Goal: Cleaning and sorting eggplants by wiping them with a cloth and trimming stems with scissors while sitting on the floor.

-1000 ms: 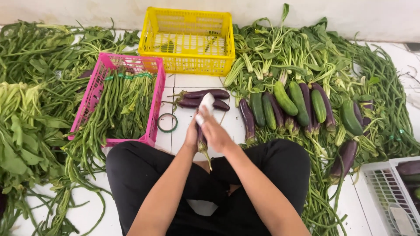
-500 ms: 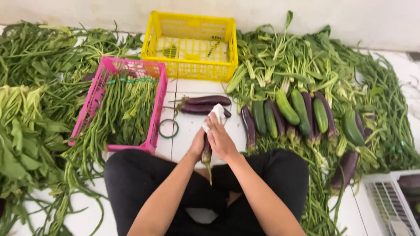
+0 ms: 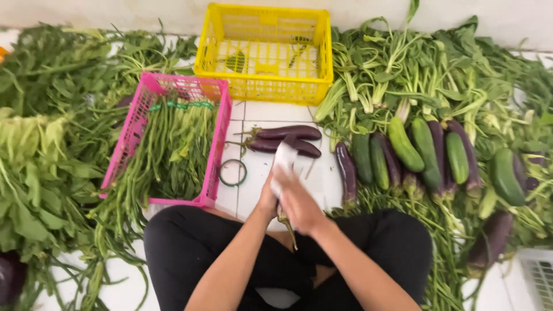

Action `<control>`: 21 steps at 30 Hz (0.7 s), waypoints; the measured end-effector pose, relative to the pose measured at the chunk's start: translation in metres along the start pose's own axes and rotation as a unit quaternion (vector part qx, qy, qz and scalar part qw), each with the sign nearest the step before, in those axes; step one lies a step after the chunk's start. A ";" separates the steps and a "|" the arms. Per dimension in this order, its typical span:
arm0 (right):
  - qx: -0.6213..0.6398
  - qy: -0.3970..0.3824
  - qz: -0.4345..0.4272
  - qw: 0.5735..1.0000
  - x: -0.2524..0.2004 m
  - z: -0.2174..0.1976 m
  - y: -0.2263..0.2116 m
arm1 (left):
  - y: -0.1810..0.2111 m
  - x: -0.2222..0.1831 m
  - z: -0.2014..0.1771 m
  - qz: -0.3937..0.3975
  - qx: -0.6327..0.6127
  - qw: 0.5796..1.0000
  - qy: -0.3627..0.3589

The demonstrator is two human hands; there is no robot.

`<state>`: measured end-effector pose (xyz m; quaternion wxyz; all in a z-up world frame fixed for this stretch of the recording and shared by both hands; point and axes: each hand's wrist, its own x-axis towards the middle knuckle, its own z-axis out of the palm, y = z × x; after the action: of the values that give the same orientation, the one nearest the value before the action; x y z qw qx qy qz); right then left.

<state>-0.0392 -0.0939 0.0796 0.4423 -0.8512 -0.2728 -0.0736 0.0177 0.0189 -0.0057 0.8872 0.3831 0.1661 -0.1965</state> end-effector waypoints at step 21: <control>-0.057 0.026 0.071 0.996 0.005 0.014 0.015 | 0.007 -0.006 0.011 -0.033 0.048 0.997 -0.052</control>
<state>-0.0292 -0.0879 0.0623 0.4035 -0.8902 -0.1960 -0.0795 0.0171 0.0164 0.0088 0.8684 0.4088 0.1228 -0.2525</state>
